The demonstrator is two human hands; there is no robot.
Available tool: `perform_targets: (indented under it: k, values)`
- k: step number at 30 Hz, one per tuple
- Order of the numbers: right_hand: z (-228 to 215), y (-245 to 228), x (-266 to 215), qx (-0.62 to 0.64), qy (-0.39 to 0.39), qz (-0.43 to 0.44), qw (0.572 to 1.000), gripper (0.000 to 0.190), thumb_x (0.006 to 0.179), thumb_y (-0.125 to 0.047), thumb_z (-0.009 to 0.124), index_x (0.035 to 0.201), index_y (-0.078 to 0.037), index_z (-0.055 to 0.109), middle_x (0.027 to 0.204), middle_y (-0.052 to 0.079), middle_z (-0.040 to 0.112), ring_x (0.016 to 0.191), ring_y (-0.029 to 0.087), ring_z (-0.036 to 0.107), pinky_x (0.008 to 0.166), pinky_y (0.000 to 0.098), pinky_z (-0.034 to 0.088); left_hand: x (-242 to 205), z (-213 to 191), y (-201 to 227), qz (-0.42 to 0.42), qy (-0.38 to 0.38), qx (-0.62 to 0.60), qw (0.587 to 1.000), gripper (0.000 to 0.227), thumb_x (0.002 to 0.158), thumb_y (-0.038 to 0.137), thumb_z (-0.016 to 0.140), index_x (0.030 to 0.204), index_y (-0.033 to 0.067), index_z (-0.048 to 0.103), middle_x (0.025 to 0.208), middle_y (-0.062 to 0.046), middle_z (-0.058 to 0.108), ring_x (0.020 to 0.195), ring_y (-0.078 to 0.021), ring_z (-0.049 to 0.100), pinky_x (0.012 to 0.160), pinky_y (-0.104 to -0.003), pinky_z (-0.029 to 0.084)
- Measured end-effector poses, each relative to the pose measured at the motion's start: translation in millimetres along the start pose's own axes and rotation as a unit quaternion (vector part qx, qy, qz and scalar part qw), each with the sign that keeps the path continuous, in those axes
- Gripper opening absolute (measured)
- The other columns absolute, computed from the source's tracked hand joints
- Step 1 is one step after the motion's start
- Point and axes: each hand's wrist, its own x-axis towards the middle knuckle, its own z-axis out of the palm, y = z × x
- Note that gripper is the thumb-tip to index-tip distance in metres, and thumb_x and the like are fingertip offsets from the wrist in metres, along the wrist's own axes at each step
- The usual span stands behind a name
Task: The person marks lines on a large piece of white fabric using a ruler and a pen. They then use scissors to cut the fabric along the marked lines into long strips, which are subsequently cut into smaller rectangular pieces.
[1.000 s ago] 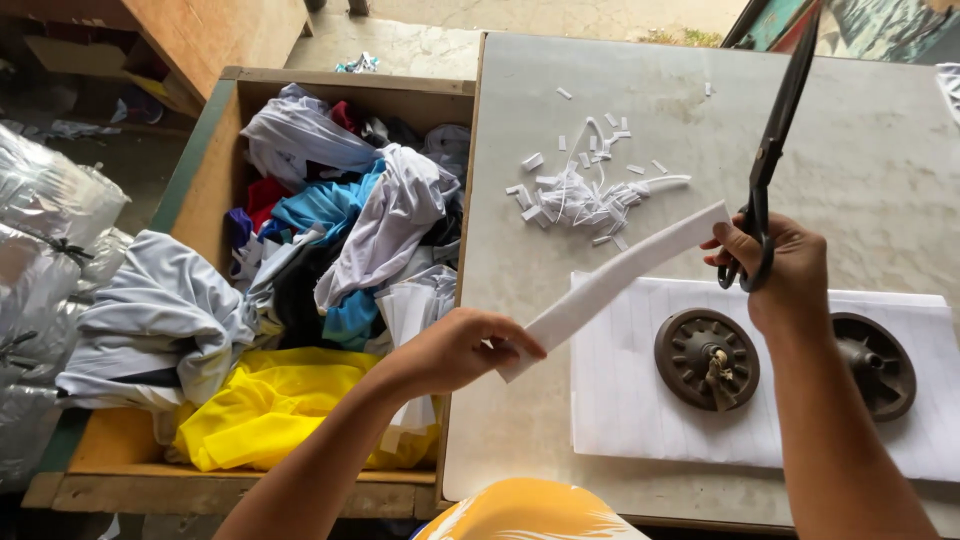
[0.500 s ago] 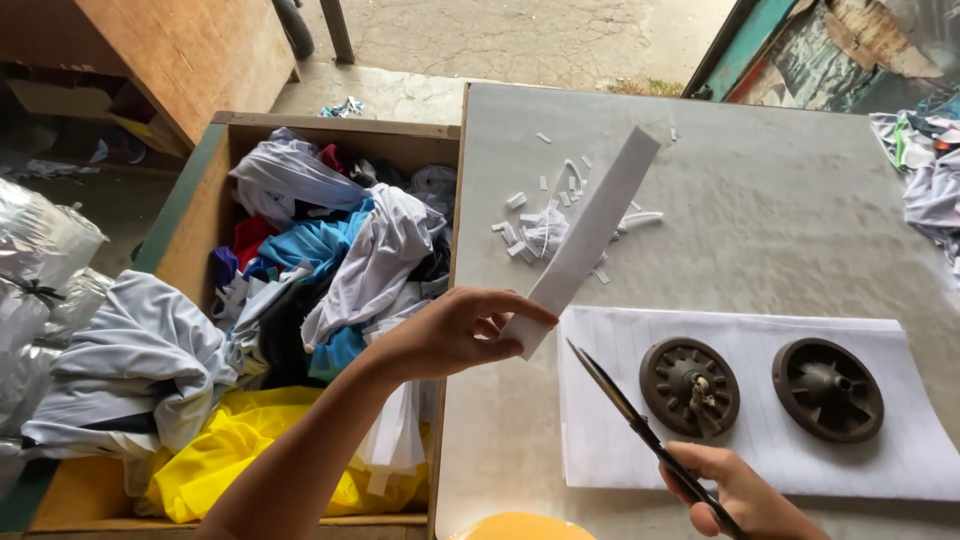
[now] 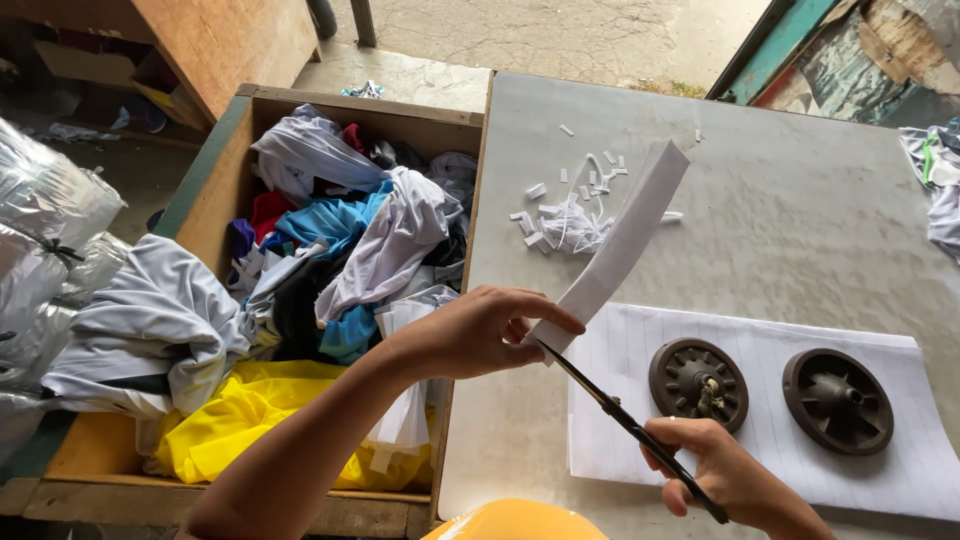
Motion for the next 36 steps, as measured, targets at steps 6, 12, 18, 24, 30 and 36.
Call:
perform_targets:
  k: [6, 12, 18, 24, 30, 36]
  values:
    - [2, -6, 14, 0.002, -0.008, -0.019, 1.000, 0.030, 0.050, -0.009, 0.085, 0.066, -0.008, 0.059, 0.067, 0.001, 0.055, 0.065, 0.015, 0.048, 0.059, 0.0282, 0.038, 2, -1, -8, 0.001, 0.006, -0.002, 1.000, 0.040, 0.091, 0.008, 0.073, 0.126, 0.0273, 0.071, 0.111, 0.005, 0.077, 0.069, -0.0104, 0.061, 0.068, -0.027, 0.053]
    - [5, 14, 25, 0.012, 0.008, -0.041, 0.999, 0.043, 0.056, -0.002, 0.097, 0.059, -0.008, 0.054, 0.060, 0.000, 0.049, 0.059, 0.013, 0.043, 0.053, 0.0286, 0.034, 1, 0, -21, 0.007, 0.009, -0.012, 1.000, 0.043, 0.090, 0.006, 0.073, 0.128, 0.0254, 0.070, 0.116, 0.002, 0.076, 0.074, -0.0117, 0.066, 0.072, -0.027, 0.056]
    - [16, 37, 22, 0.023, 0.011, 0.077, 0.997, 0.043, 0.065, 0.007, 0.097, 0.059, -0.004, 0.057, 0.059, 0.002, 0.050, 0.058, 0.012, 0.045, 0.052, 0.0283, 0.033, -27, 9, -97, -0.019, 0.093, -0.059, 0.994, 0.048, 0.088, 0.002, 0.073, 0.132, 0.0214, 0.067, 0.118, -0.002, 0.071, 0.076, -0.0111, 0.067, 0.073, -0.026, 0.061]
    - [47, 162, -10, 0.035, -0.005, 0.163, 0.986, 0.035, 0.072, -0.021, 0.103, 0.061, -0.003, 0.075, 0.058, 0.002, 0.056, 0.057, 0.013, 0.048, 0.054, 0.0282, 0.033, -111, 41, -217, -0.196, 0.262, -0.296, 0.897, 0.046, 0.083, 0.004, 0.075, 0.129, 0.0095, 0.071, 0.130, -0.011, 0.072, 0.108, -0.0220, 0.072, 0.091, -0.032, 0.064]
    - [87, 128, -20, -0.001, 0.011, 0.286, 0.958, 0.037, 0.069, -0.017, 0.093, 0.060, -0.006, 0.059, 0.060, 0.001, 0.050, 0.058, 0.011, 0.048, 0.056, 0.0273, 0.036, -164, 139, -325, -0.413, 0.241, -0.396, 0.784, 0.056, 0.078, -0.010, 0.066, 0.129, 0.0112, 0.072, 0.133, -0.012, 0.066, 0.103, -0.0247, 0.064, 0.086, -0.034, 0.059]
    - [105, 169, -39, 0.038, 0.033, 0.247, 0.968, 0.047, 0.076, -0.035, 0.097, 0.062, -0.007, 0.062, 0.062, 0.000, 0.046, 0.058, 0.013, 0.045, 0.057, 0.0273, 0.032, -181, 139, -316, -0.492, 0.245, -0.474, 0.688, 0.061, 0.086, -0.021, 0.063, 0.137, 0.0124, 0.065, 0.113, -0.025, 0.066, 0.103, -0.0319, 0.068, 0.090, -0.041, 0.061]
